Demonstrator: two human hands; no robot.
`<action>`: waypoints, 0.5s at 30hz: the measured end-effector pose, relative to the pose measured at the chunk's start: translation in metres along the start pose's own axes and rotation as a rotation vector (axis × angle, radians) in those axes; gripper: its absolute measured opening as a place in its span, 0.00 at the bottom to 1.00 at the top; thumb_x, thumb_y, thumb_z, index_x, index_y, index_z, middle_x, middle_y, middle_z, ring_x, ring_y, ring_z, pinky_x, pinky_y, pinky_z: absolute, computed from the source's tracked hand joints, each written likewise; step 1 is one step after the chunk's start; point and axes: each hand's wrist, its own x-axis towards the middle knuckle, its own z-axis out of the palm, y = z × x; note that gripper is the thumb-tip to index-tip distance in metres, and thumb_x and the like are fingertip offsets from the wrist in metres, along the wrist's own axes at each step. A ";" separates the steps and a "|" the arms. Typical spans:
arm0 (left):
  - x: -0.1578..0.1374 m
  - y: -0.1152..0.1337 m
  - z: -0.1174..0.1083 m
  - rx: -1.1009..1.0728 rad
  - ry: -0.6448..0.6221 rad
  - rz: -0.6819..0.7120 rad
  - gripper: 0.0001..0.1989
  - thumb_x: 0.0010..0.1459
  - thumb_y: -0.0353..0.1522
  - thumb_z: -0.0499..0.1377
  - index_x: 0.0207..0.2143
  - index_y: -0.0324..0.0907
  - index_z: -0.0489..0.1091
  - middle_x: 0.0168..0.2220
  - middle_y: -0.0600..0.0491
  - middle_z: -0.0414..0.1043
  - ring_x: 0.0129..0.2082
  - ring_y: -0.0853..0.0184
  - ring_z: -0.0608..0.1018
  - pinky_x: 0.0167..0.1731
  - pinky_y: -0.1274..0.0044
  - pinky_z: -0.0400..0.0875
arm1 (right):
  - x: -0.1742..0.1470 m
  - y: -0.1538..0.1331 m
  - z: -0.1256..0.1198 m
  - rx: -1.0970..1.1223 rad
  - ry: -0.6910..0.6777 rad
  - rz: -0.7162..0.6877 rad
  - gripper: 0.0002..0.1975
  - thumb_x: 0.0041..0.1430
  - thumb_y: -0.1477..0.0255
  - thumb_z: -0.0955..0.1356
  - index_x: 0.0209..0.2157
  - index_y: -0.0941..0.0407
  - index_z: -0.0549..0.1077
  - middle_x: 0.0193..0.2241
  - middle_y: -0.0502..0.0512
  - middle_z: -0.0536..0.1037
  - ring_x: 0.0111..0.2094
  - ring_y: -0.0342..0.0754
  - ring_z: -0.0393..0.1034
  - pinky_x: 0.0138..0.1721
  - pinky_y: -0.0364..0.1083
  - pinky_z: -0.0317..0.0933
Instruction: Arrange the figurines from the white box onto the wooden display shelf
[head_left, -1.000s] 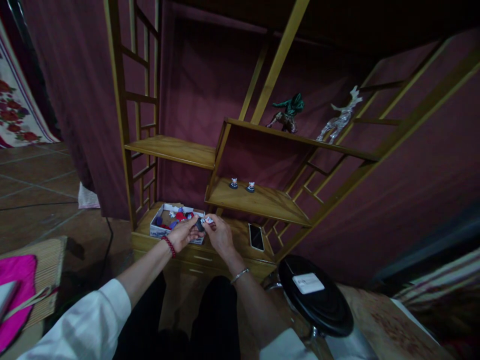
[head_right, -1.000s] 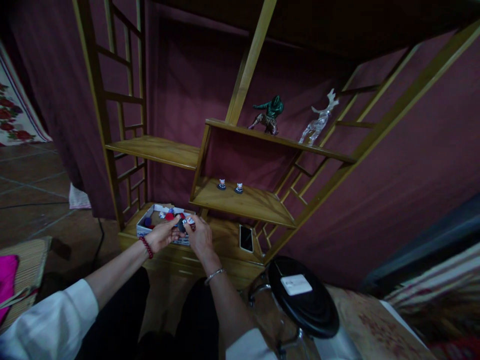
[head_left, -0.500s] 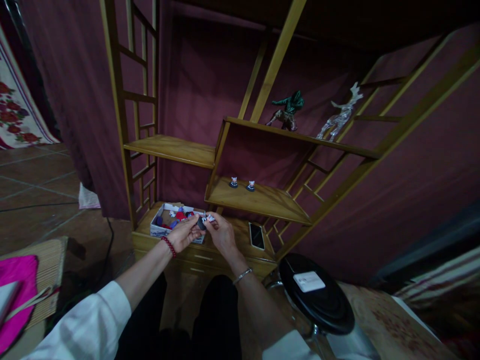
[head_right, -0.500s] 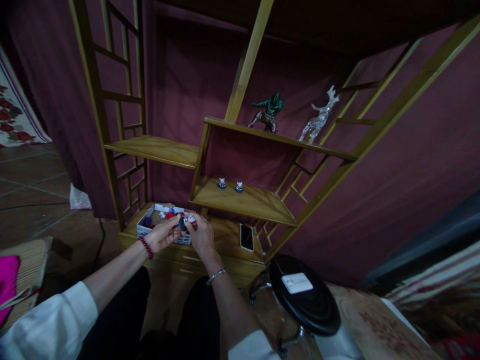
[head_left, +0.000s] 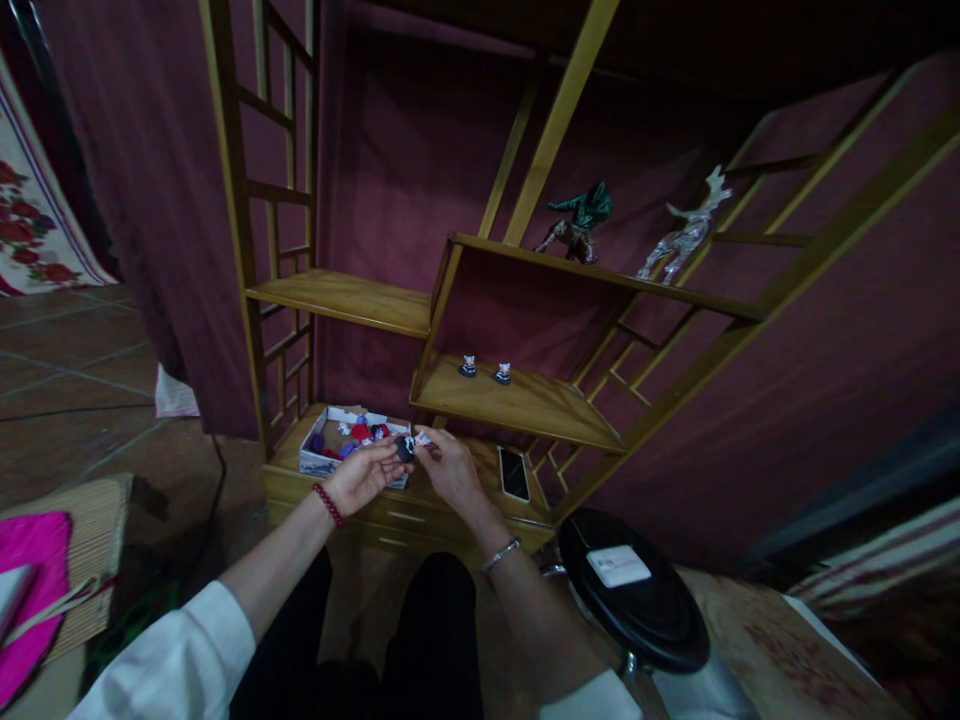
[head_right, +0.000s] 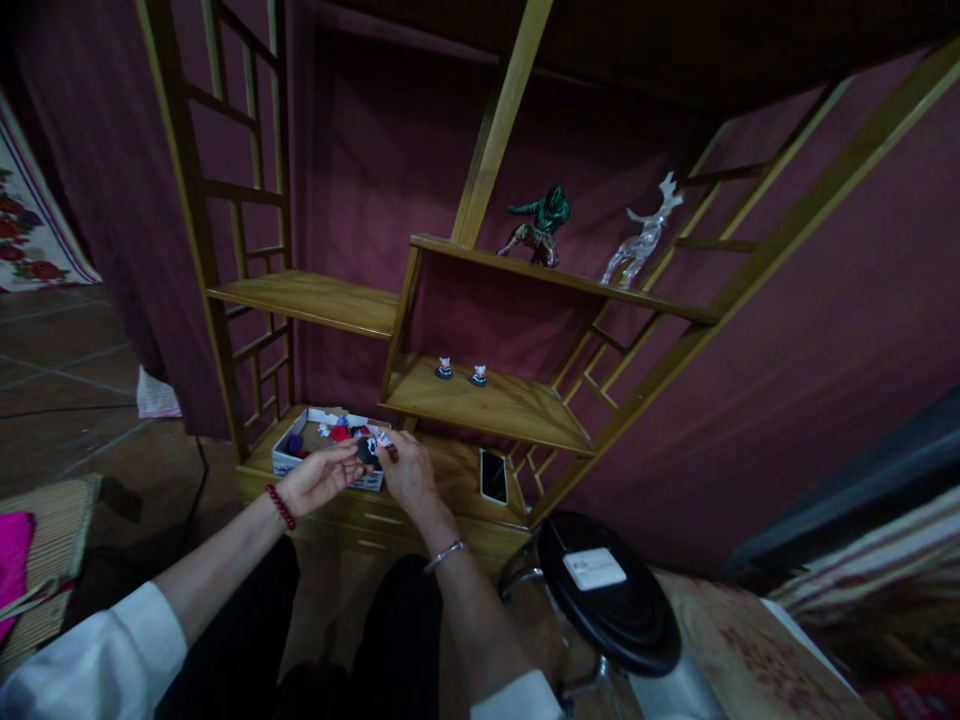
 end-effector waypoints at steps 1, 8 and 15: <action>0.000 0.000 -0.001 0.004 -0.005 0.001 0.08 0.52 0.23 0.53 0.36 0.35 0.66 0.29 0.49 0.73 0.29 0.69 0.76 0.32 0.80 0.70 | 0.000 0.000 0.000 0.001 -0.001 -0.006 0.14 0.52 0.75 0.62 0.42 0.54 0.70 0.32 0.53 0.73 0.31 0.43 0.67 0.34 0.42 0.62; 0.002 -0.003 -0.002 0.040 -0.027 0.023 0.10 0.51 0.24 0.55 0.39 0.36 0.67 0.30 0.49 0.73 0.28 0.70 0.76 0.30 0.81 0.69 | 0.000 -0.005 -0.003 0.062 0.006 0.006 0.13 0.51 0.76 0.63 0.39 0.54 0.70 0.33 0.52 0.73 0.30 0.42 0.67 0.34 0.40 0.63; 0.001 -0.005 0.000 0.034 -0.009 0.035 0.04 0.51 0.25 0.57 0.32 0.35 0.68 0.27 0.51 0.73 0.27 0.71 0.76 0.28 0.82 0.69 | 0.001 -0.006 -0.002 0.056 0.010 -0.007 0.12 0.51 0.75 0.63 0.39 0.53 0.70 0.32 0.51 0.72 0.29 0.41 0.67 0.33 0.40 0.62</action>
